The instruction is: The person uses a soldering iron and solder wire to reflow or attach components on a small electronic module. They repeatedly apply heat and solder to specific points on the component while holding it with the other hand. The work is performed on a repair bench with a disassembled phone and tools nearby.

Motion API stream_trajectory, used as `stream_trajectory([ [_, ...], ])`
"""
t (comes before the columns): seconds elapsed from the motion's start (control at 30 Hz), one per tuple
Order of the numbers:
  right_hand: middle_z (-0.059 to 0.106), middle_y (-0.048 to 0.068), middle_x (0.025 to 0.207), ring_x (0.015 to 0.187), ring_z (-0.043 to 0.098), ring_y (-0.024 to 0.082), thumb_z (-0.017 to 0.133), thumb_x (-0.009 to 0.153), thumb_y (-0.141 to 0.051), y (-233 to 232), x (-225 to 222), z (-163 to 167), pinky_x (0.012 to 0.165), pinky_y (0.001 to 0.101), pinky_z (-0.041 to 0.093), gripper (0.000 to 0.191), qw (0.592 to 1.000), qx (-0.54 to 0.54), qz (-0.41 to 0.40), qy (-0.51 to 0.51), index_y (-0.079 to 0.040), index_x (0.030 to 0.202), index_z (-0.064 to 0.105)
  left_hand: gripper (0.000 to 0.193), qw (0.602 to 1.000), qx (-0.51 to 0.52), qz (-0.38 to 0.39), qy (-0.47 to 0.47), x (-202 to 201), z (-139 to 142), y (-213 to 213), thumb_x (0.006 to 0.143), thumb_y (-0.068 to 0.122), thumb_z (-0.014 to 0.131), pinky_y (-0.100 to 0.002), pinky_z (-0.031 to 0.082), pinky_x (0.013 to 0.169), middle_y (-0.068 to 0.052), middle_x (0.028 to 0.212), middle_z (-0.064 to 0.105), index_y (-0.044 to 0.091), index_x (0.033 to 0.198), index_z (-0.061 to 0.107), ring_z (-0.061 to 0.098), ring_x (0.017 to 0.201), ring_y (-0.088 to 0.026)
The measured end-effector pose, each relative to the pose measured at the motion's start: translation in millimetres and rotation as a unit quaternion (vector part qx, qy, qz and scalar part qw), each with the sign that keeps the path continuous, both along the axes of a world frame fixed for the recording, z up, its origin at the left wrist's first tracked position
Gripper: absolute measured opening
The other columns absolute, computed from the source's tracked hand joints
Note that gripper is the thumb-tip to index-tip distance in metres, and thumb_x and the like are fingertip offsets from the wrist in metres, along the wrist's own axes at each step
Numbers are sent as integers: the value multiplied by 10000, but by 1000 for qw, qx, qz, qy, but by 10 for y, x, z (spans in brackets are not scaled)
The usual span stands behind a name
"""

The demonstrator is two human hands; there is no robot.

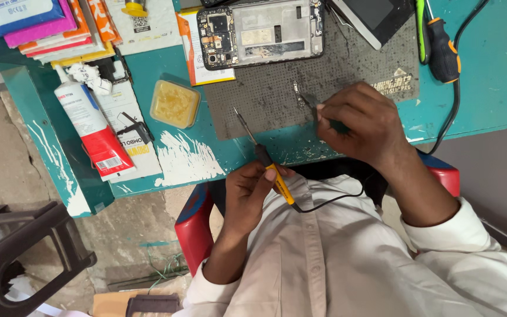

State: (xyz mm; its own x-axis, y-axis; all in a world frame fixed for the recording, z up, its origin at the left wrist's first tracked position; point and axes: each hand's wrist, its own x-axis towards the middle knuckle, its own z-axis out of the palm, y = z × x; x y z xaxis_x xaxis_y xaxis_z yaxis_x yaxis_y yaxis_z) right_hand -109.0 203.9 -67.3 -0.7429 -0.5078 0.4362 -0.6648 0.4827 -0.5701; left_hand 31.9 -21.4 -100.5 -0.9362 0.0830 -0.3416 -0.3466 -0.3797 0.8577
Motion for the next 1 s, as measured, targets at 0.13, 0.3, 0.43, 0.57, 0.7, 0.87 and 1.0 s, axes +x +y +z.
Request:
stream_trajectory([
  [0.13,711,72,971,919,701,253,819,842,31,-7,-41,-22,792,357,577,148,1000,-9,10,-13,-25,936,720,253,1000,15,6,-5,-1,-29,-10,1076,182,608,-276,557,772,-138,1033,768,-53,1052,697,686,833,-118],
  [0.3,723,73,978,911,703,250,817,843,36,-13,-65,-34,781,352,577,153,1000,-11,16,-9,-26,951,728,252,1000,18,6,1,7,-50,-17,1079,179,614,-277,558,785,-142,1041,766,-59,1061,695,686,843,-120],
  [0.43,722,73,980,910,702,249,827,849,30,-34,-56,-49,785,354,576,159,1000,-10,16,-11,-29,962,732,250,1000,28,6,0,15,-79,-27,1077,173,611,-280,558,784,-147,1048,766,-64,1061,691,690,846,-127],
  [0.57,723,68,976,907,702,249,829,847,25,-51,-49,-65,782,356,573,155,1000,-4,14,-15,-37,944,725,250,1000,28,5,2,23,-103,-39,1077,169,609,-282,560,788,-152,1053,765,-67,1061,690,692,851,-132],
  [0.7,722,69,983,914,699,250,824,855,25,-60,-48,-74,791,357,574,152,1000,-8,12,-19,-33,952,723,252,1000,30,4,-1,24,-102,-50,1077,171,611,-285,562,792,-155,1052,764,-68,1061,690,691,854,-133],
  [0.87,719,67,978,916,699,247,824,873,22,-62,-58,-77,789,353,573,141,1000,-5,12,-21,-33,950,719,260,1000,12,3,5,11,-85,-46,1075,177,610,-282,562,780,-158,1046,768,-69,1054,691,692,844,-132],
  [1.0,716,64,963,911,695,246,820,875,22,-64,-68,-72,781,350,571,136,1000,-4,11,-20,-34,941,715,265,1000,15,3,5,0,-74,-41,1075,179,610,-281,562,778,-159,1042,768,-72,1053,690,691,845,-130],
])
